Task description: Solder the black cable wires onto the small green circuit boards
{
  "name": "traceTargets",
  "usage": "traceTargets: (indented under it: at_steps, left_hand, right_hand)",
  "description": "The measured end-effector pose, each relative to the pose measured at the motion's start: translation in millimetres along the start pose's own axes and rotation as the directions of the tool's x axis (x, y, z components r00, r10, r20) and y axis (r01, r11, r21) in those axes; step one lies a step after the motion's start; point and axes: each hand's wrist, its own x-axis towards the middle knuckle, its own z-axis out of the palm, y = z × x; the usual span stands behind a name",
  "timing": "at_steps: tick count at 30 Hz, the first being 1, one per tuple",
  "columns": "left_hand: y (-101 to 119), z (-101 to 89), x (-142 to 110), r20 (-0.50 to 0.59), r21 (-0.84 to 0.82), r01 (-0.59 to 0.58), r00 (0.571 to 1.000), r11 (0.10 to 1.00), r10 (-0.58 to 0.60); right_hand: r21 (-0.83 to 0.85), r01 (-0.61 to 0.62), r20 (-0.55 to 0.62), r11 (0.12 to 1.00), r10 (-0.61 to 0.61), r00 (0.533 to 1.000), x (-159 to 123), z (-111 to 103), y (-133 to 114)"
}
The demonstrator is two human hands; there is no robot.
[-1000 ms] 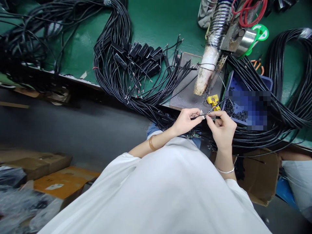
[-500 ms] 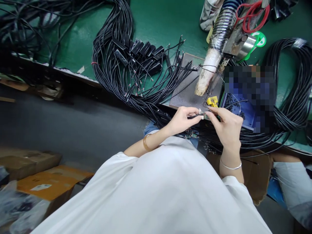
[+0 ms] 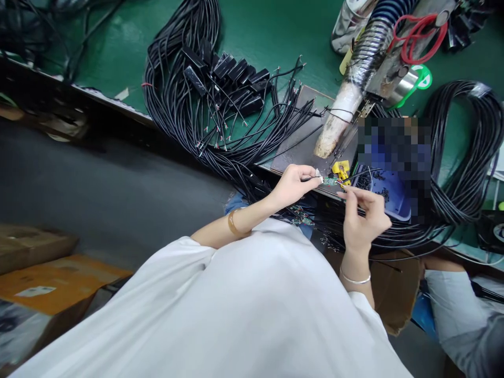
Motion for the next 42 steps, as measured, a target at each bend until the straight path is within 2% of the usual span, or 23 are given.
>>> traceTargets:
  at_steps: [4,7,14,20,28,35,42]
  left_hand:
    - [-1.4,1.0,7.2,-0.019,-0.025,-0.003,1.000,1.000,0.002]
    - [-0.3,2.4,12.2,-0.053,0.012,-0.013,0.999,1.000,0.014]
    - [7.1,7.0,15.9,-0.110,0.122,-0.019,0.993,0.992,0.033]
    - [13.5,6.8,13.8,-0.106,0.065,-0.029,0.994,0.997,0.036]
    - [17.0,5.3,13.1,-0.085,0.001,0.002,0.996,1.000,-0.002]
    - [12.0,3.0,12.1,-0.054,0.095,0.023,0.998,0.995,-0.018]
    - [12.4,4.8,14.2,-0.059,0.102,0.004,0.998,0.995,0.002]
  right_hand:
    - [0.049,0.077,0.067,0.996,-0.080,0.995,2.9,22.3,11.8]
    - [0.034,0.113,0.064,0.993,-0.115,0.991,5.9,29.4,15.8]
    - [0.002,0.146,0.109,0.989,-0.145,0.983,11.3,23.2,17.5]
    - [0.045,0.162,0.099,0.986,-0.166,0.981,16.3,19.4,13.1]
    - [-0.016,0.207,0.077,0.978,-0.205,0.976,19.9,17.8,6.0]
    - [-0.074,0.315,0.170,0.946,-0.299,0.939,16.0,16.0,11.7]
    - [-0.091,0.260,0.142,0.961,-0.246,0.959,17.7,20.4,14.6]
